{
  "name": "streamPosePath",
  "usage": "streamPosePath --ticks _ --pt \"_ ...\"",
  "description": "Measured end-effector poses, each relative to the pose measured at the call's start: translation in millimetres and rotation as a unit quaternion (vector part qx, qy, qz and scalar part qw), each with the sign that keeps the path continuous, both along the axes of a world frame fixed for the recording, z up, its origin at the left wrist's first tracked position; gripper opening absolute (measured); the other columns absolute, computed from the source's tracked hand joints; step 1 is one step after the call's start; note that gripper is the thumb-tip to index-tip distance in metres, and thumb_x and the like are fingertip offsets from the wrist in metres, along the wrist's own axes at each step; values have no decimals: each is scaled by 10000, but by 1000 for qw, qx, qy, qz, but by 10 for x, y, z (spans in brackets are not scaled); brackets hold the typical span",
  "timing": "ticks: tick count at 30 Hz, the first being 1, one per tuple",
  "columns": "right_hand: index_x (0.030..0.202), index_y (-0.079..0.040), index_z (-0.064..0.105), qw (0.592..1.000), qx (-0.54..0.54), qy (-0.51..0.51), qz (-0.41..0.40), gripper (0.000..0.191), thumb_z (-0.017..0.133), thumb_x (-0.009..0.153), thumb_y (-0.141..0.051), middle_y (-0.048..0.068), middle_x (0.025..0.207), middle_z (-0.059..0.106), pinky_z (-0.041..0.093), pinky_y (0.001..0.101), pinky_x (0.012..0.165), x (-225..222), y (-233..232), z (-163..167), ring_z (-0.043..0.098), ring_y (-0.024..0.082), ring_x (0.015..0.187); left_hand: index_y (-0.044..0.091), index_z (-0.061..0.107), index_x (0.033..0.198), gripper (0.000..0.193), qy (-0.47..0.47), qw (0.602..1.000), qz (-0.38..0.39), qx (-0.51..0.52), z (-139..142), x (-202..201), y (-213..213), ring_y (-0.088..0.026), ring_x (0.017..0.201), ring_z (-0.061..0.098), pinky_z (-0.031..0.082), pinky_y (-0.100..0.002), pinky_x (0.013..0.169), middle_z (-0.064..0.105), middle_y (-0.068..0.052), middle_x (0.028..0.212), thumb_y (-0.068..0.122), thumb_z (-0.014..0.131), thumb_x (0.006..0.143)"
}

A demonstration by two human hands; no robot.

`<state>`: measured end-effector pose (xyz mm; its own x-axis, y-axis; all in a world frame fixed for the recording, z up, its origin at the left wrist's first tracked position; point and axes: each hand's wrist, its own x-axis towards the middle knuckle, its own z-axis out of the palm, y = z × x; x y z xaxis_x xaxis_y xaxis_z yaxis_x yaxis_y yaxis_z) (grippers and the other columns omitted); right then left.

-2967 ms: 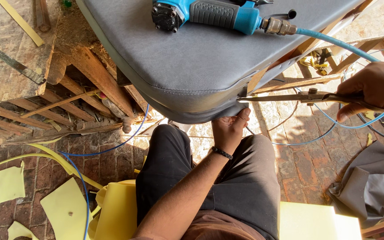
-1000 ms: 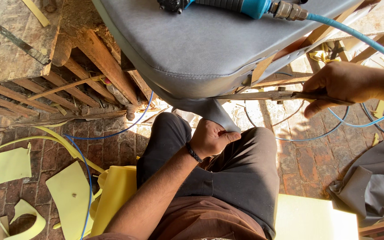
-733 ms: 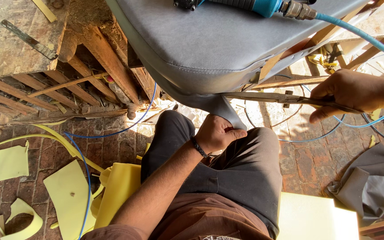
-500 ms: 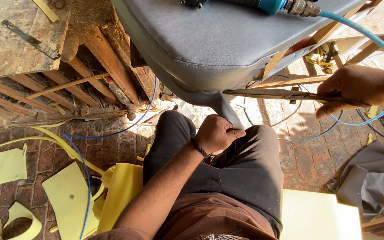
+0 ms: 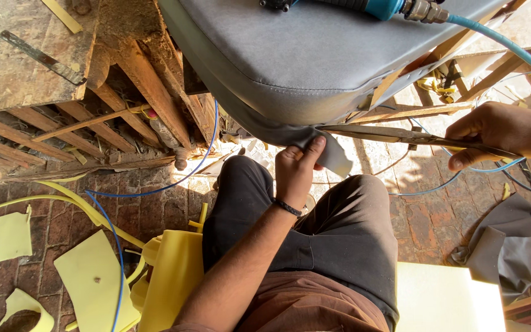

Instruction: The person staples gray fabric onto a seat cushion using a pneumatic staple gun, then trims excess fabric with shears. The person works around the edges and corners of the cushion, pulling the fabric taut before stapling.

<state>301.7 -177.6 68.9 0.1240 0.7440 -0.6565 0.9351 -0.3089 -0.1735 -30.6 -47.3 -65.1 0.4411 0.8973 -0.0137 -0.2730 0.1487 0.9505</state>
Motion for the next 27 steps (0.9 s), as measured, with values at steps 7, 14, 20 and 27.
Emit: streamPosePath --ticks 7,14,20,27 --pt "840 -142 735 991 -38 -125 11 430 865 737 -540 43 581 692 518 394 615 -116 165 65 600 179 542 140 671 666 390 37 994 38 95 52 -62 -11 -40 425 456 325 -228 415 589 68 516 403 719 951" --pt "860 -156 793 993 -14 -113 22 395 815 744 -532 2 676 658 528 350 597 -444 219 165 618 142 572 136 610 597 465 91 978 64 175 0 -115 -29 -59 413 434 304 -253 420 550 56 487 420 721 948" --pt "902 -236 820 997 38 6 -66 301 743 805 -510 -43 654 712 547 317 537 -1129 46 -6 642 115 516 133 632 636 446 100 972 55 205 -51 -299 -64 -66 492 518 382 -267 479 603 40 552 445 712 944" --pt "738 -40 752 965 72 109 -227 481 806 769 -516 62 476 552 400 369 437 -1939 -170 -69 493 158 407 112 658 694 408 67 971 21 229 -42 -491 -31 -83 533 562 409 -283 506 624 27 600 428 705 948"
